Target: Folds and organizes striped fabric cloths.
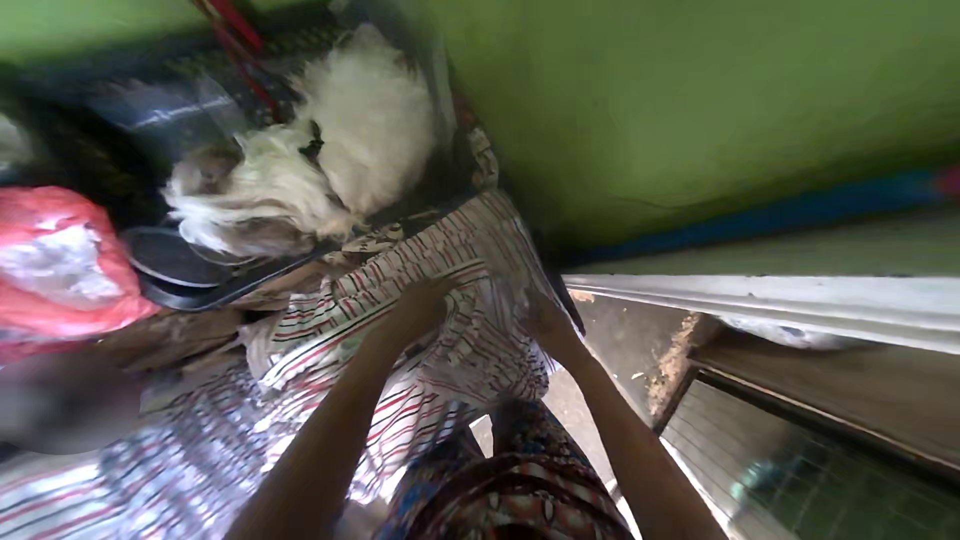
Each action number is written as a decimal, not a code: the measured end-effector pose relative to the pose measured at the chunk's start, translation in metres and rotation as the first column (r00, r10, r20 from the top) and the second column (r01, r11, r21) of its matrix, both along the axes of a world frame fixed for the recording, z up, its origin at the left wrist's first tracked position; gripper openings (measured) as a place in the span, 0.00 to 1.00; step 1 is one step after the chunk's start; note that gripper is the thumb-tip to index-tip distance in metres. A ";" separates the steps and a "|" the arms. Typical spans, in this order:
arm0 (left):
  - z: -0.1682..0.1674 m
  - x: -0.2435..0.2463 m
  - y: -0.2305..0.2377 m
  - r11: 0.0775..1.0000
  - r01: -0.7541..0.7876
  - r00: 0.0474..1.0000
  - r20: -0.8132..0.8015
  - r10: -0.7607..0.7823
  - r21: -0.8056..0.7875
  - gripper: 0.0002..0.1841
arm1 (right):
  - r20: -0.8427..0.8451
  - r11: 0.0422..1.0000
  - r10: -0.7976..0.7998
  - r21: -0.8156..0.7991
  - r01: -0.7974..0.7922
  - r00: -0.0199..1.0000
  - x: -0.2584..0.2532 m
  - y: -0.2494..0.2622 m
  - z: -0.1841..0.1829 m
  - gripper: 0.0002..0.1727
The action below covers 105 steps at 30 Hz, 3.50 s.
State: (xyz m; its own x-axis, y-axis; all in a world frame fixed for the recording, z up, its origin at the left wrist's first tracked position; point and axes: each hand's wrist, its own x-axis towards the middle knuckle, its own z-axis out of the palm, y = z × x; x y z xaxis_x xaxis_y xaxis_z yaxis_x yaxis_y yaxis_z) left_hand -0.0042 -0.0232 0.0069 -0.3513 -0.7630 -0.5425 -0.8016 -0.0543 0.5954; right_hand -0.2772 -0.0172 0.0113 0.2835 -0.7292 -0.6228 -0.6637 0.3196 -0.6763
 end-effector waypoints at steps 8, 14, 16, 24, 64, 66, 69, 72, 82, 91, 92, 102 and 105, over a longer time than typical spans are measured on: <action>0.007 0.000 -0.004 0.996 -0.077 0.994 -0.071 0.080 0.050 0.25 | -0.020 1.000 -0.019 -0.023 0.019 1.000 -0.012 0.007 0.024 0.33; 0.005 0.005 -0.007 0.995 -0.066 0.997 -0.031 0.068 0.072 0.24 | -0.162 0.954 -0.209 -0.249 0.165 0.964 -0.048 0.027 -0.012 0.17; 0.005 0.002 -0.008 0.995 -0.065 0.997 -0.025 0.066 0.069 0.23 | -0.213 0.935 -0.217 -0.326 0.140 0.953 -0.038 0.036 0.002 0.18; -0.008 0.000 -0.007 0.997 -0.078 0.995 -0.054 0.079 0.019 0.22 | -0.026 0.820 0.273 -0.517 -0.247 0.962 0.038 0.082 0.011 0.14; -0.009 0.002 -0.005 0.992 -0.122 0.985 -0.119 0.122 0.012 0.21 | -0.303 0.916 -0.186 -0.398 0.053 0.935 -0.019 0.041 0.024 0.16; -0.017 0.003 -0.002 0.990 -0.140 0.980 -0.145 0.138 -0.004 0.20 | -0.178 0.881 0.042 -0.458 -0.121 0.983 0.007 0.063 0.035 0.14; -0.018 0.004 -0.004 0.989 -0.147 0.979 -0.141 0.147 0.010 0.21 | -0.122 0.723 0.366 -0.587 -0.364 0.923 0.043 0.076 0.019 0.14; -0.016 0.004 -0.002 0.991 -0.134 0.980 -0.150 0.129 -0.024 0.20 | -0.167 0.766 0.524 -0.337 -0.548 0.835 0.062 0.063 0.024 0.18; -0.032 0.009 0.001 0.985 -0.165 0.966 -0.210 0.151 -0.054 0.21 | 0.179 0.997 -0.069 -0.026 0.075 0.981 0.055 0.040 0.031 0.16; -0.014 -0.003 -0.007 0.986 -0.158 0.982 -0.092 0.163 0.056 0.22 | -0.311 0.739 0.619 -0.080 -0.669 0.721 0.056 0.041 0.049 0.22; -0.015 -0.003 -0.009 0.984 -0.162 0.980 -0.101 0.170 0.079 0.22 | -0.319 0.725 0.648 -0.018 -0.688 0.691 0.058 0.039 0.051 0.24; -0.009 0.000 -0.006 0.985 -0.167 0.974 -0.150 0.172 0.050 0.21 | -0.167 0.972 -0.079 -0.230 0.039 0.983 -0.036 0.027 0.011 0.17; -0.010 0.001 -0.003 0.969 -0.231 0.954 -0.175 0.242 0.084 0.22 | -0.283 0.945 -0.096 -0.326 -0.001 0.954 -0.026 0.048 0.014 0.19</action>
State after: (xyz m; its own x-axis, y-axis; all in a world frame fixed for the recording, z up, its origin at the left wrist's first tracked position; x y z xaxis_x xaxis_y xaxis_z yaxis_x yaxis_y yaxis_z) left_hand -0.0030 -0.0259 -0.0027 -0.2622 -0.8035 -0.5344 -0.6392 -0.2703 0.7200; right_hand -0.3032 0.0303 0.0255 0.0851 -0.9106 -0.4045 -0.8361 0.1555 -0.5260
